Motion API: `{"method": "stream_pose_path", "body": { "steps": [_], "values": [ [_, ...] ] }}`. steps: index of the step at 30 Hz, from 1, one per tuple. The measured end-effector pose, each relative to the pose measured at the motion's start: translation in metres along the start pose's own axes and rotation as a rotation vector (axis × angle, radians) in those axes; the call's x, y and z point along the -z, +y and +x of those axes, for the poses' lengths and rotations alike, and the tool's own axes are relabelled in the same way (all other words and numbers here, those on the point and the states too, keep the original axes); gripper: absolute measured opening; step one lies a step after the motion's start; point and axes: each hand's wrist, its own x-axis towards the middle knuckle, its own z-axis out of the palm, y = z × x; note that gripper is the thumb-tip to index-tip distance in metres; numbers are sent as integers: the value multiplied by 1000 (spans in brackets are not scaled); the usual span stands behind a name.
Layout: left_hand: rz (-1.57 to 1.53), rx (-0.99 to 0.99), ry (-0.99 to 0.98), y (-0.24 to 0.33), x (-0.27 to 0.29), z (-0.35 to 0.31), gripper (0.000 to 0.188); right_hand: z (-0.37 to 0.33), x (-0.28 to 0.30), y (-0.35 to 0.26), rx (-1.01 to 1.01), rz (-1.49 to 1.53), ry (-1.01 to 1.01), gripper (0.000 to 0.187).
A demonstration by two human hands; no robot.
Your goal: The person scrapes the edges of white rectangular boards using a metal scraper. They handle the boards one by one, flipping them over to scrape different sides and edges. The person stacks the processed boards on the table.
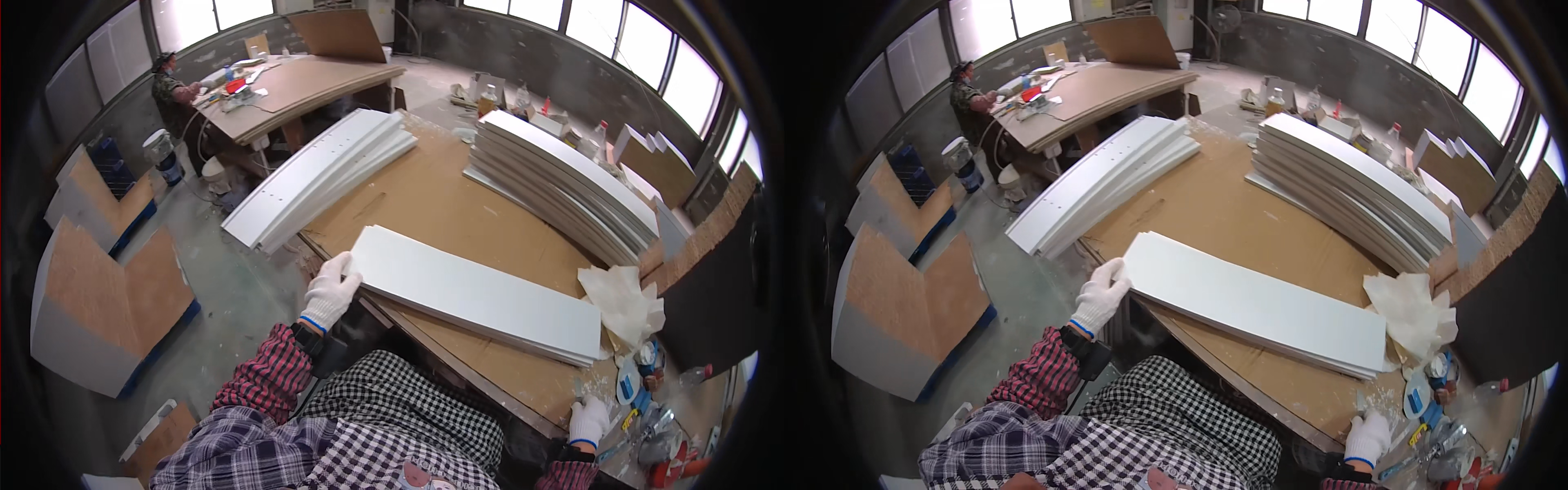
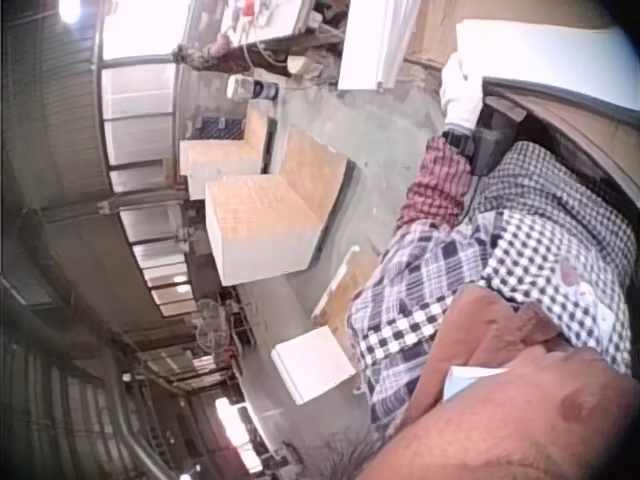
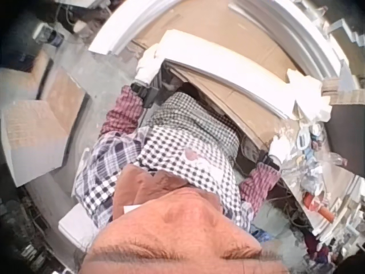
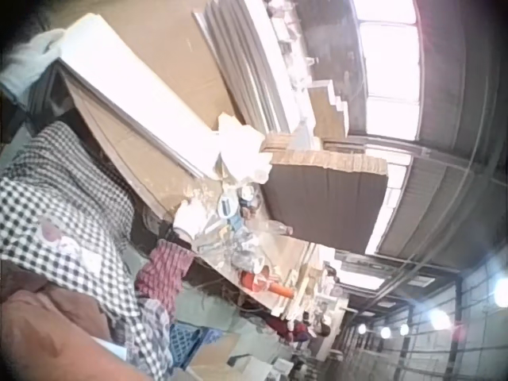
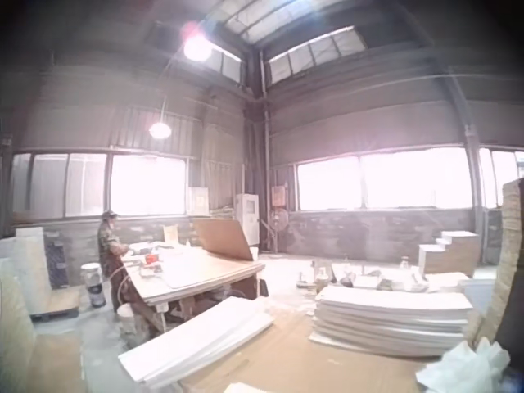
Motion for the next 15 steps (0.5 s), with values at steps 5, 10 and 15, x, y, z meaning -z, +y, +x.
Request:
{"method": "stream_pose_path", "body": {
  "steps": [5,10,15],
  "values": [
    [279,-512,101,-42,-12,-6,45,6,-10,1,-12,-76,5,34],
    [-472,-42,35,-34,-4,-23,36,-3,9,-5,-79,72,-129,33],
    [-883,368,-162,-27,11,-14,38,-18,38,-19,16,412,5,36]
  ]
}}
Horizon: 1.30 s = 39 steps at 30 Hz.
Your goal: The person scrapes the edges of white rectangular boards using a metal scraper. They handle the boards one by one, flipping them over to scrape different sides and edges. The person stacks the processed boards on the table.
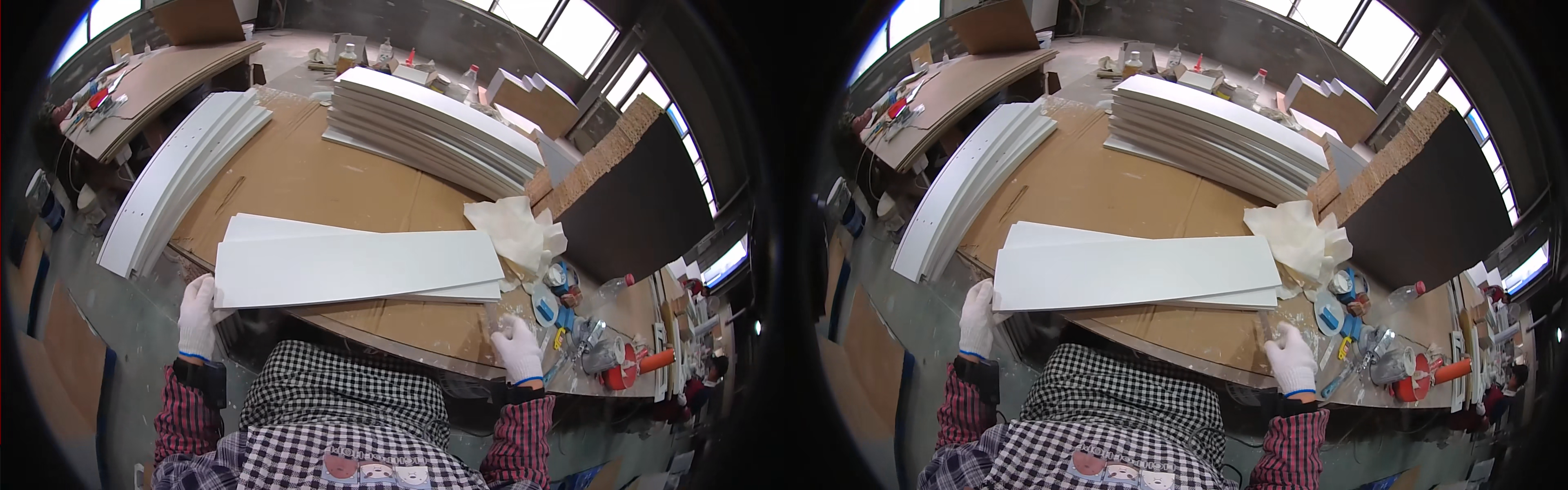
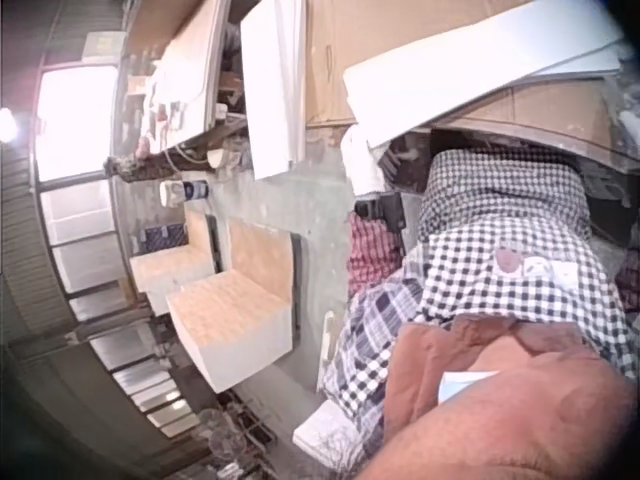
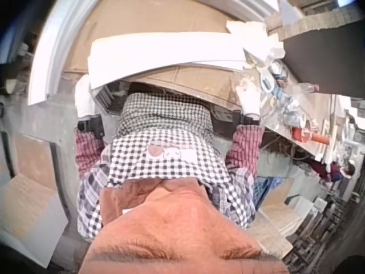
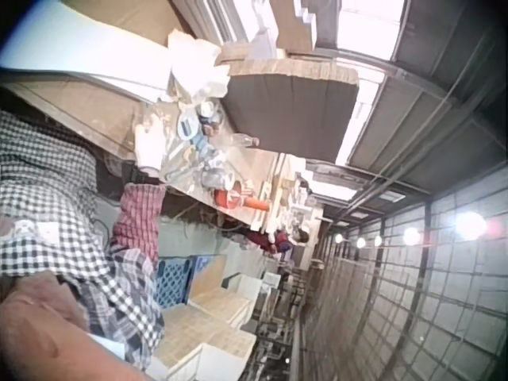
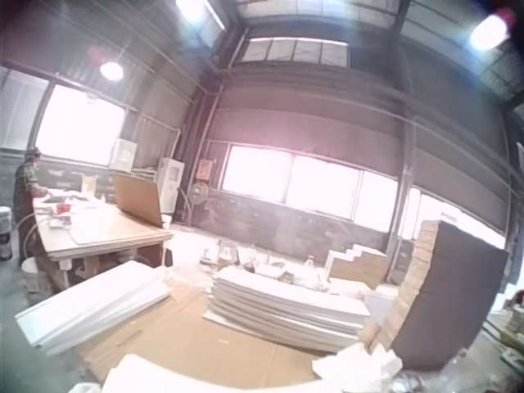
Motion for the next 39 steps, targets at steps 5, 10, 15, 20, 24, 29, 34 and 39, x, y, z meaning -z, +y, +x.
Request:
{"method": "stream_pose_path", "body": {
  "steps": [5,10,15,20,24,29,34,39],
  "values": [
    [32,80,-160,9,3,-3,39,60,-4,-33,228,-20,179,31],
    [-183,100,-256,12,-1,-25,41,136,-24,-37,124,-367,306,26],
    [578,-492,-398,19,14,-39,37,128,-60,-95,265,-426,169,25],
    [-503,278,-352,-9,26,-29,61,36,-124,-215,892,-343,321,21],
    [-562,286,-381,-15,28,-28,78,-45,-156,-294,1252,-266,191,5],
    [-668,345,-379,-16,28,-24,91,-90,-152,-318,1422,-140,-198,9],
    [-644,325,-454,-23,29,-22,98,-56,-151,-316,1262,10,-261,17],
    [-647,322,-452,-15,27,-22,103,-64,-149,-315,1444,-201,-264,30]
  ]
}}
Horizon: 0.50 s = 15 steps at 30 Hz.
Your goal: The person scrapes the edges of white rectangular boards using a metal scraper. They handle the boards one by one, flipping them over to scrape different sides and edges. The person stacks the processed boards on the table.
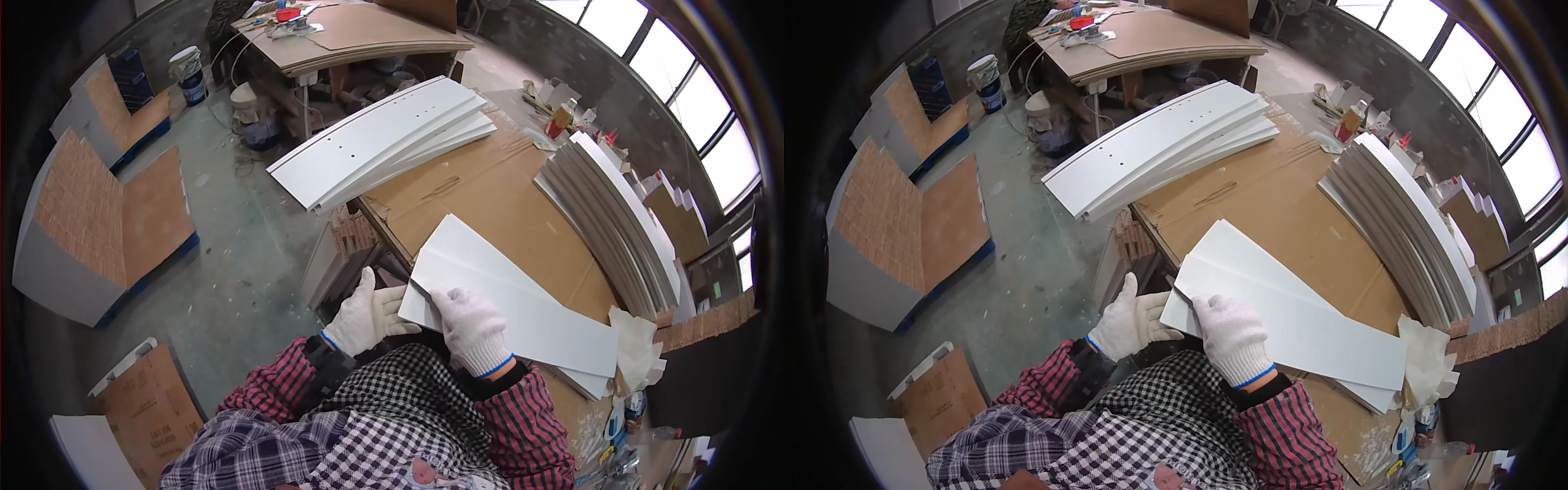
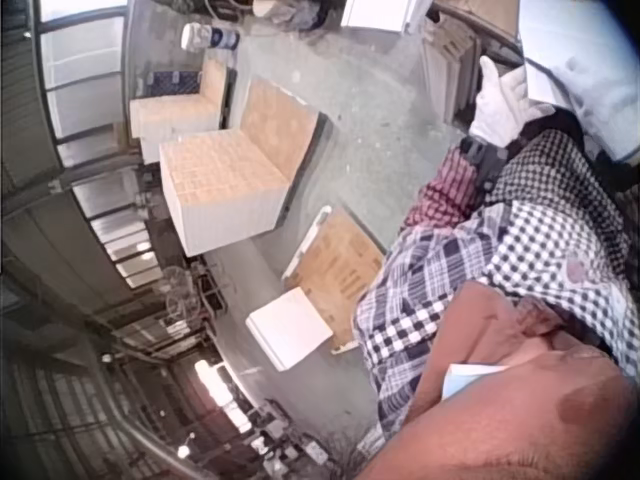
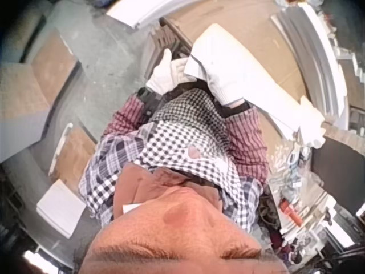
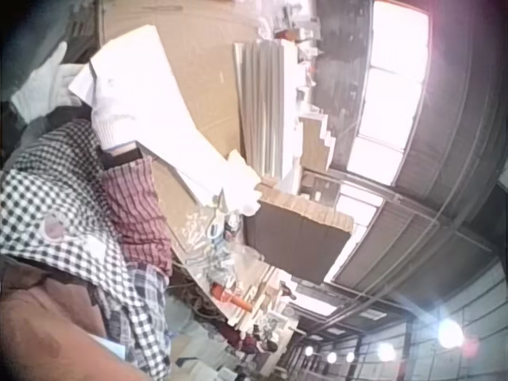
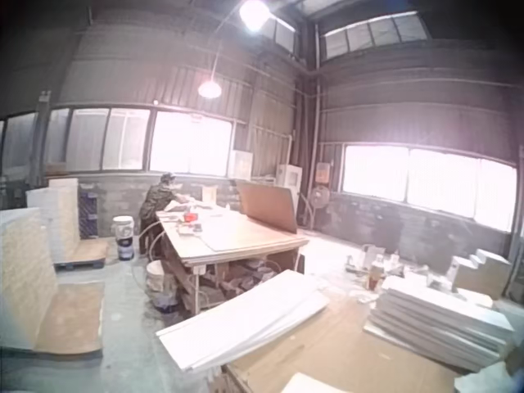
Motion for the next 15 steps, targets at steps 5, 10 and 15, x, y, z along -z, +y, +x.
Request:
{"method": "stream_pose_path", "body": {
  "steps": [5,10,15],
  "values": [
    [-37,-14,-32,-1,5,1,106,4,10,-3,76,-69,-235,42],
    [-10,0,-58,-1,8,1,105,3,16,0,36,76,-255,30],
    [-13,35,-14,1,-1,-1,102,4,12,-2,-78,130,-37,20]
  ]
}}
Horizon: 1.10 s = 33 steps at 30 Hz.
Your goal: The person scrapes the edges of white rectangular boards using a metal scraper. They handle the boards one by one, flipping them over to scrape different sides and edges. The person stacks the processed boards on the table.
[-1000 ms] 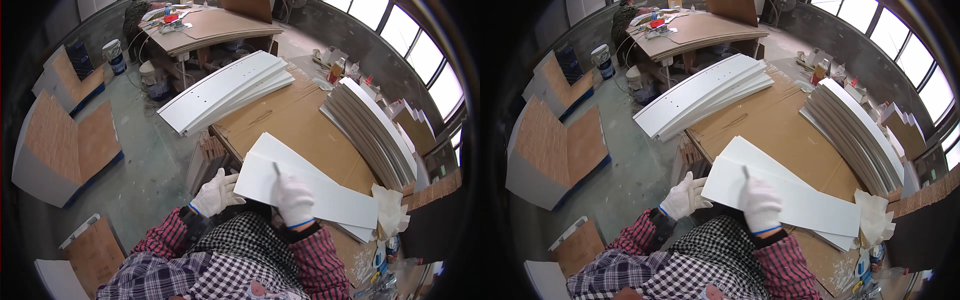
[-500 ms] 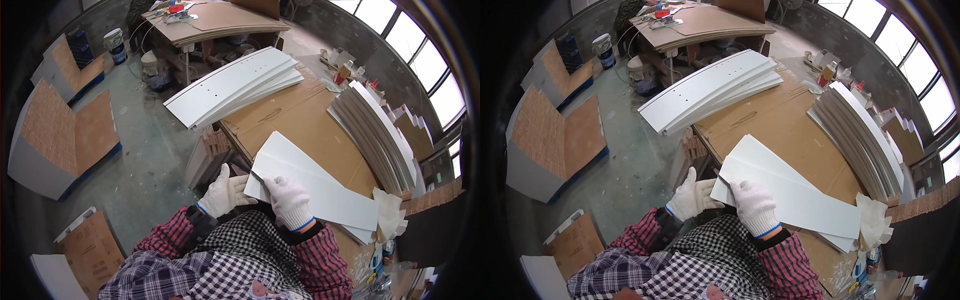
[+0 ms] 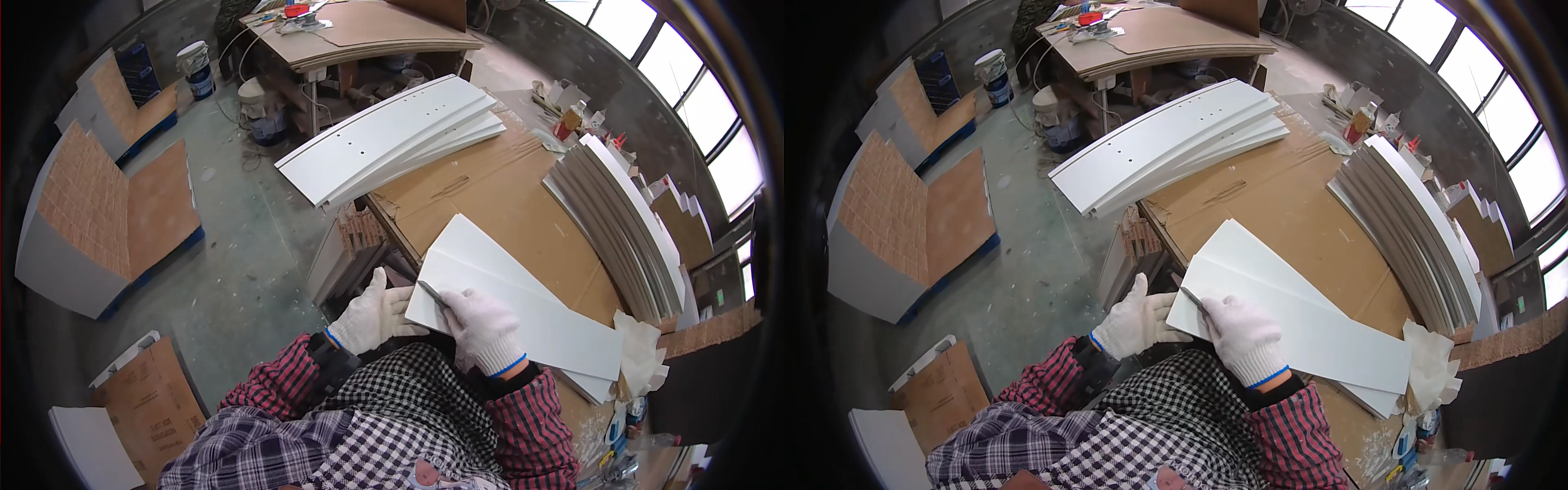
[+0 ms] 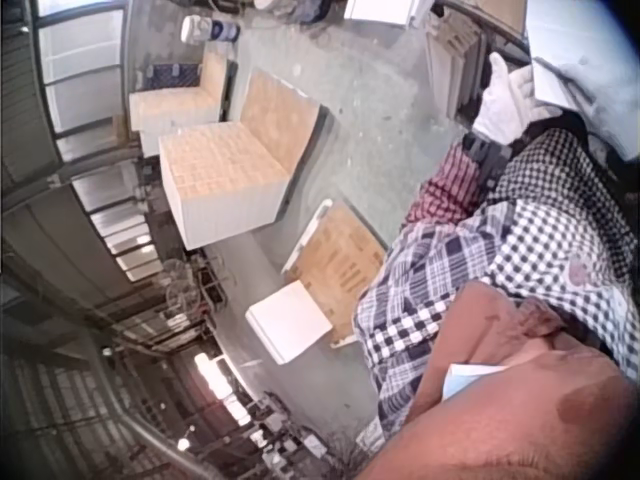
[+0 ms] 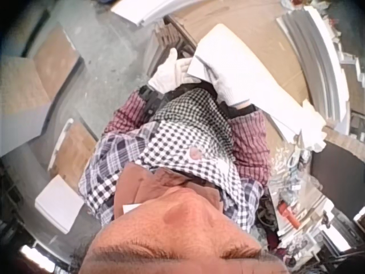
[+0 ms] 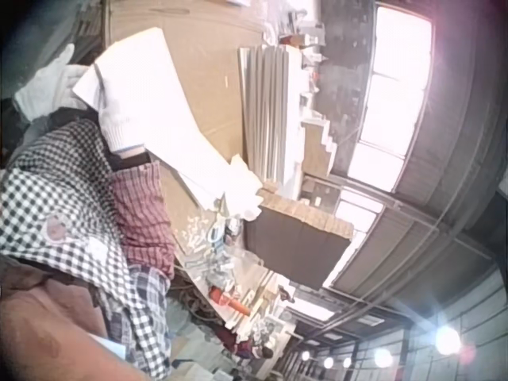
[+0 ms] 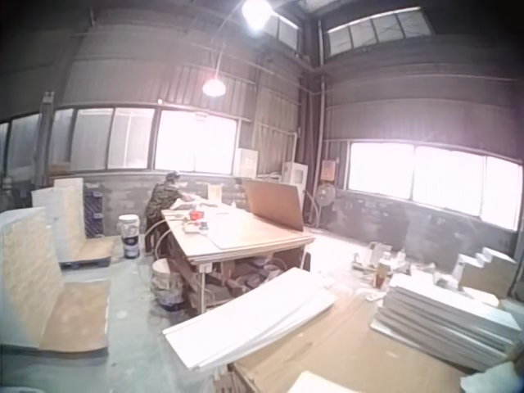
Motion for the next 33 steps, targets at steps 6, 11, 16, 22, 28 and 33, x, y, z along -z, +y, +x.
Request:
{"method": "stream_pose_path", "body": {
  "steps": [6,11,16,22,28,33],
  "values": [
    [-36,-5,-12,4,-6,0,98,-2,3,-10,181,-67,-181,25],
    [-24,1,-15,0,-1,2,98,-10,5,2,69,134,-110,47],
    [22,15,-31,1,5,2,98,-14,1,-16,182,-93,-265,44],
    [209,34,12,4,0,3,84,-59,14,-9,75,220,-180,22],
    [395,54,0,2,3,14,43,-120,17,28,-253,347,12,19],
    [353,73,-79,16,1,9,49,-198,29,69,-538,324,117,18]
  ]
}}
